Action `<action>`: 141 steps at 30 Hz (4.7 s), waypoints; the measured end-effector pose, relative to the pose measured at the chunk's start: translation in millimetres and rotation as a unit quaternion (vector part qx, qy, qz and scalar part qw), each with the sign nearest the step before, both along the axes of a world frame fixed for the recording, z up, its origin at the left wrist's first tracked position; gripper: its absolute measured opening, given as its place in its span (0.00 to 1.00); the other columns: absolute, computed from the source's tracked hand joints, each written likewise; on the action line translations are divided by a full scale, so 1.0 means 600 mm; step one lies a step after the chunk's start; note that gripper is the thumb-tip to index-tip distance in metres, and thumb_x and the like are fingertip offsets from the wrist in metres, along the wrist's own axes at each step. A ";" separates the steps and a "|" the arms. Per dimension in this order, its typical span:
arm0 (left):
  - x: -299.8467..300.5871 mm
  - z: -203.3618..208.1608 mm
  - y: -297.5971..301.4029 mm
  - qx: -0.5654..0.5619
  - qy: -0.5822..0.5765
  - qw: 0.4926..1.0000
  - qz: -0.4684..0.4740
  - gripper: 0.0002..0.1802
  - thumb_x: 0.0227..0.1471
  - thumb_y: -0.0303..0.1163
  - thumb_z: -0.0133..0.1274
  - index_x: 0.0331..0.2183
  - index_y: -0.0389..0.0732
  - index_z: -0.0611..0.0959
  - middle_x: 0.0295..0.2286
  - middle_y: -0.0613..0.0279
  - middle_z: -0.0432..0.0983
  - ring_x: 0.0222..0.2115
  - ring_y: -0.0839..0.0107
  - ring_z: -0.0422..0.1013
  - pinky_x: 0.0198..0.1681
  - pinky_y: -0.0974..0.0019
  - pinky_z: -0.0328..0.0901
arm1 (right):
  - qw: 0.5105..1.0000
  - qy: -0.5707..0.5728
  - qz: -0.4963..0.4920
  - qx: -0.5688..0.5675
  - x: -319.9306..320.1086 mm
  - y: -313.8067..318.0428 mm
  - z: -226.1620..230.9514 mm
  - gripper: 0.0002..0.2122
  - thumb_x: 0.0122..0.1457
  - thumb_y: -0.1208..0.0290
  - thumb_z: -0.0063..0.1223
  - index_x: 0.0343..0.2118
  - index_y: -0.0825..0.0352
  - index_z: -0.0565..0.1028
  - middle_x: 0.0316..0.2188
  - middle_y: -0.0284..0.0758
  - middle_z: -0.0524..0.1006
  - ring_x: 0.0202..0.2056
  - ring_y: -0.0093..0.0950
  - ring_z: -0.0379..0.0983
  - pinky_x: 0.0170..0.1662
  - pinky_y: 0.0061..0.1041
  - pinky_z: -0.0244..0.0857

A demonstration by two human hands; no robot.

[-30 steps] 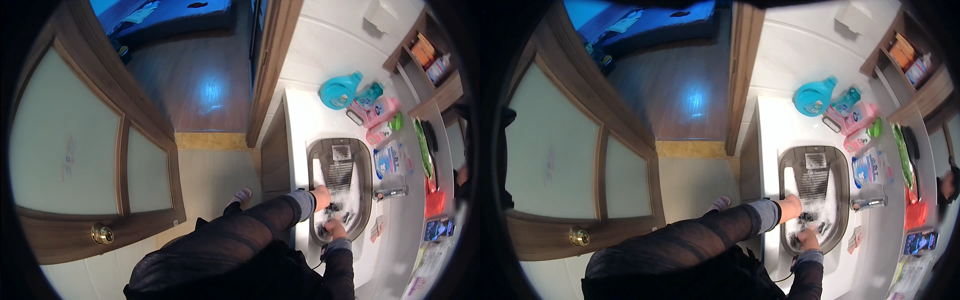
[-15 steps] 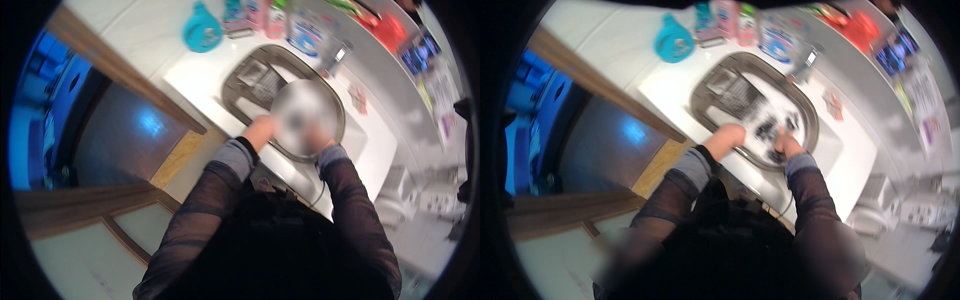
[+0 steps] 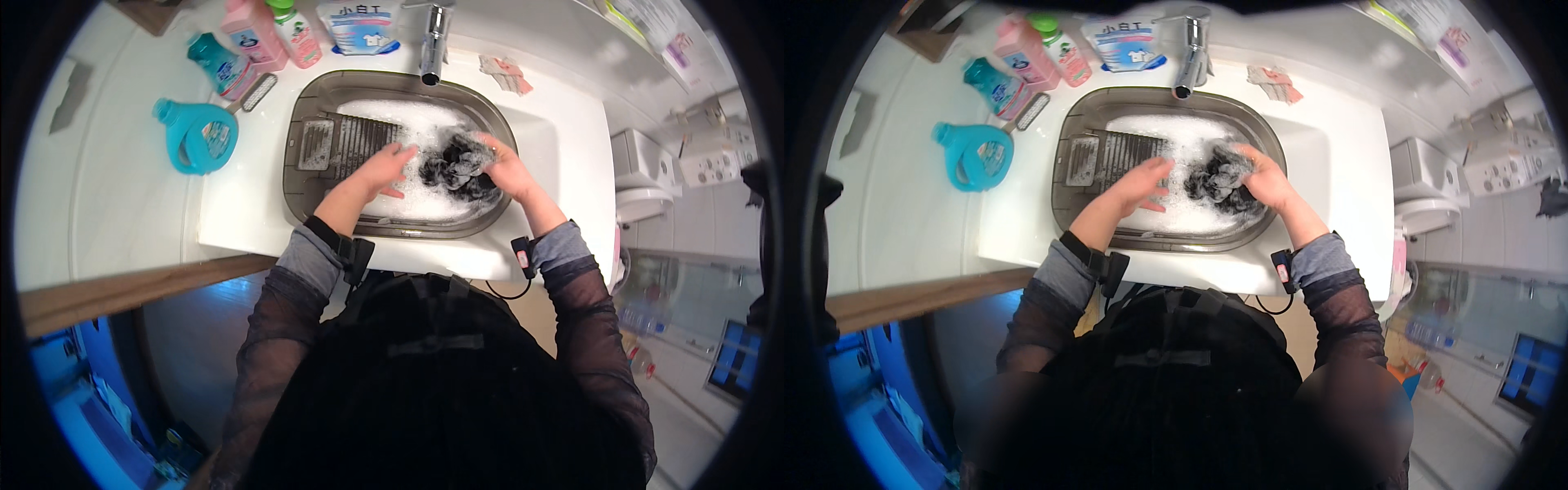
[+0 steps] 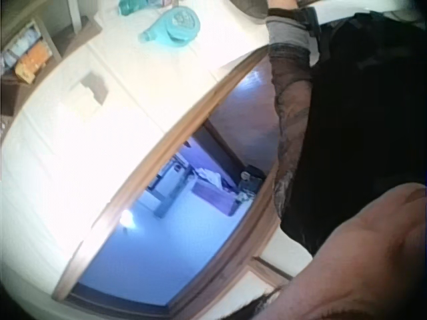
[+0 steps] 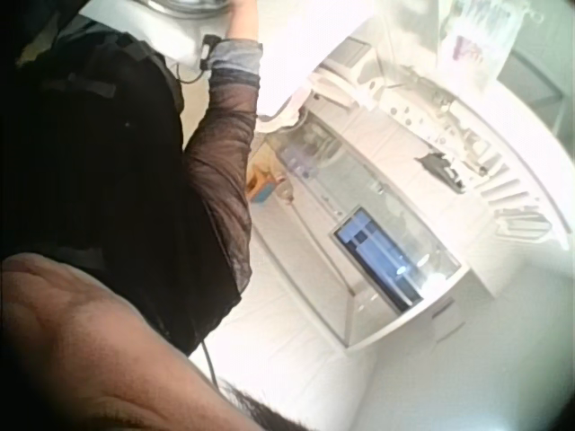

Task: The person hand washes a dark garment in a sink filled with soapy water. They repeatedly rub, squeeze, and rinse the fabric, then wring it out and place it back in the sink.

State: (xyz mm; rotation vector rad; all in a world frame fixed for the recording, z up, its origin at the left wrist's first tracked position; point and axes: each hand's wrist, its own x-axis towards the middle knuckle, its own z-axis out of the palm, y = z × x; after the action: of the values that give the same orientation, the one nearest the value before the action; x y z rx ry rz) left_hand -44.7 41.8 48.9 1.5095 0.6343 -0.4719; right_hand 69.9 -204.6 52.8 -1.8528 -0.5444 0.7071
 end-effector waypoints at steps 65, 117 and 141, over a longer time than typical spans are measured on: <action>0.010 -0.057 -0.127 0.488 -0.126 0.738 -0.449 0.55 0.38 0.47 0.66 0.62 0.30 0.62 0.66 0.35 0.39 0.67 0.39 0.41 0.65 0.32 0.43 | 0.765 -0.275 0.338 -0.474 -0.066 0.025 -0.018 0.48 0.58 0.48 0.56 0.71 0.63 0.37 0.71 0.53 0.32 0.70 0.56 0.35 0.65 0.58 0.47; 0.149 -0.155 -0.089 0.477 -0.058 0.751 -0.452 0.42 0.41 0.24 0.60 0.61 0.43 0.67 0.56 0.47 0.65 0.58 0.49 0.61 0.61 0.51 0.57 | 0.857 -0.166 0.331 -0.357 0.037 0.027 -0.110 0.37 0.56 0.67 0.58 0.67 0.61 0.51 0.63 0.53 0.57 0.54 0.52 0.68 0.57 0.41 0.65; 0.030 -0.039 -0.105 0.311 -0.258 0.891 -0.208 0.65 0.35 0.35 0.70 0.67 0.36 0.46 0.63 0.37 0.49 0.65 0.43 0.50 0.65 0.55 0.53 | 0.984 -0.131 -0.102 -0.061 -0.048 0.027 -0.009 0.31 0.50 0.61 0.66 0.56 0.64 0.68 0.49 0.48 0.74 0.55 0.44 0.65 0.59 0.40 0.59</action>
State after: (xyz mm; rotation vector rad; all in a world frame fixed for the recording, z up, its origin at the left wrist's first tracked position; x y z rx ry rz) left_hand -26.5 -21.3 25.4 2.2950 0.0148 -0.1601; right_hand 40.8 -188.1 47.4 -2.0969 -0.4773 0.3670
